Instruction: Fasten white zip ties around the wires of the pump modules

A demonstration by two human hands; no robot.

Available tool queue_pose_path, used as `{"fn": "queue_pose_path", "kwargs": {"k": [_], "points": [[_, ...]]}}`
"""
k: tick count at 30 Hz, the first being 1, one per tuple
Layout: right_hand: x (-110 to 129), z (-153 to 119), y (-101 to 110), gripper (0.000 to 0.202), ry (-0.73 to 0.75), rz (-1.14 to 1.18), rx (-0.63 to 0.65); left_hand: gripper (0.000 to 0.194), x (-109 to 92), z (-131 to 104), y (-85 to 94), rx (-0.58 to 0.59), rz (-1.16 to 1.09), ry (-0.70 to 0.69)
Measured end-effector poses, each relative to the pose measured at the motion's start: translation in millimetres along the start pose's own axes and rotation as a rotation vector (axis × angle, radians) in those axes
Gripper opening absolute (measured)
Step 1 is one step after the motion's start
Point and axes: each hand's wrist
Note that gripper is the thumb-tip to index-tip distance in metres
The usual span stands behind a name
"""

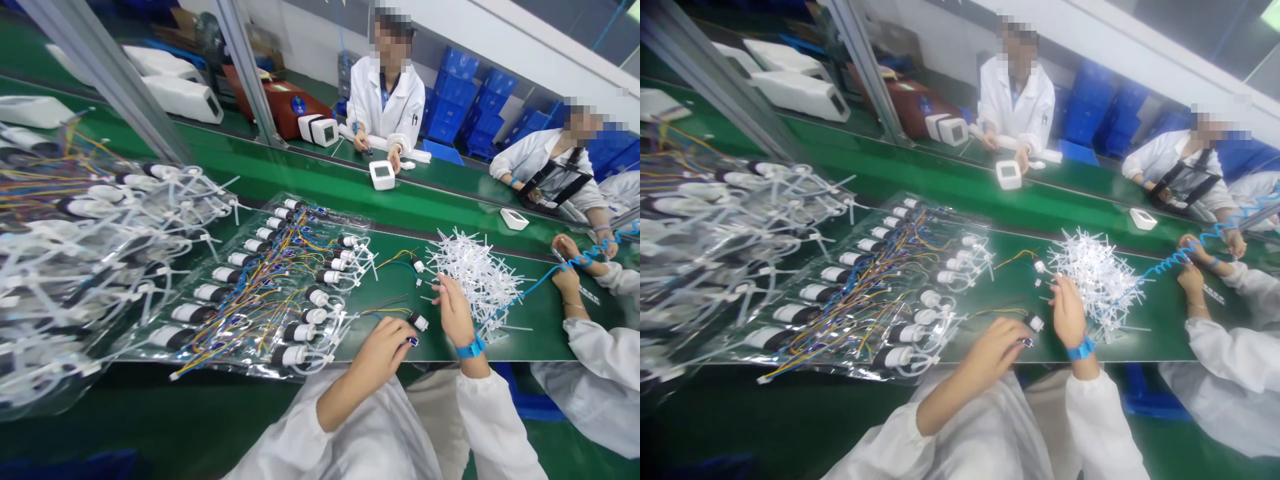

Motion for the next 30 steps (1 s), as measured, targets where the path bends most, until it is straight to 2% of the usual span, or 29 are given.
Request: {"fn": "queue_pose_path", "kwargs": {"k": [4,7,13,18,25,28,30], "points": [[9.2,-18.7,11.5,0.051,-0.030,0.109,-0.056,0.022,3.7,-0.1,-0.1,0.034,0.035,-0.004],[12.4,-37.8,16.5,0.047,-0.110,0.165,-0.114,0.025,3.0,-0.2,-1.1,0.050,0.064,0.024],[13.7,-68.7,1.4,0.037,-0.257,0.354,-0.312,0.016,-4.9,1.8,-3.8,0.051,0.129,0.045],[7.3,-69.8,-15.7,0.024,-0.313,0.478,-0.354,0.009,-8.4,3.1,-5.0,0.022,0.148,0.064],[-0.2,-62.5,-18.5,0.022,-0.358,0.694,-0.357,0.017,-8.1,1.6,-3.3,0.005,0.133,0.036],[0.2,-61.2,-17.5,0.021,-0.363,0.757,-0.352,0.020,-9.1,1.5,-4.2,-0.045,0.126,0.014],[0.3,-60.4,-16.8,0.021,-0.359,0.789,-0.351,0.022,-11.1,2.1,-4.4,-0.120,0.118,-0.025]]}}
Point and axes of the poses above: each hand's wrist, its own z-axis towards the middle knuckle, its own y-axis out of the back of the hand, x = y × z, and after that the axes turned 10 degrees about -z, right-handed
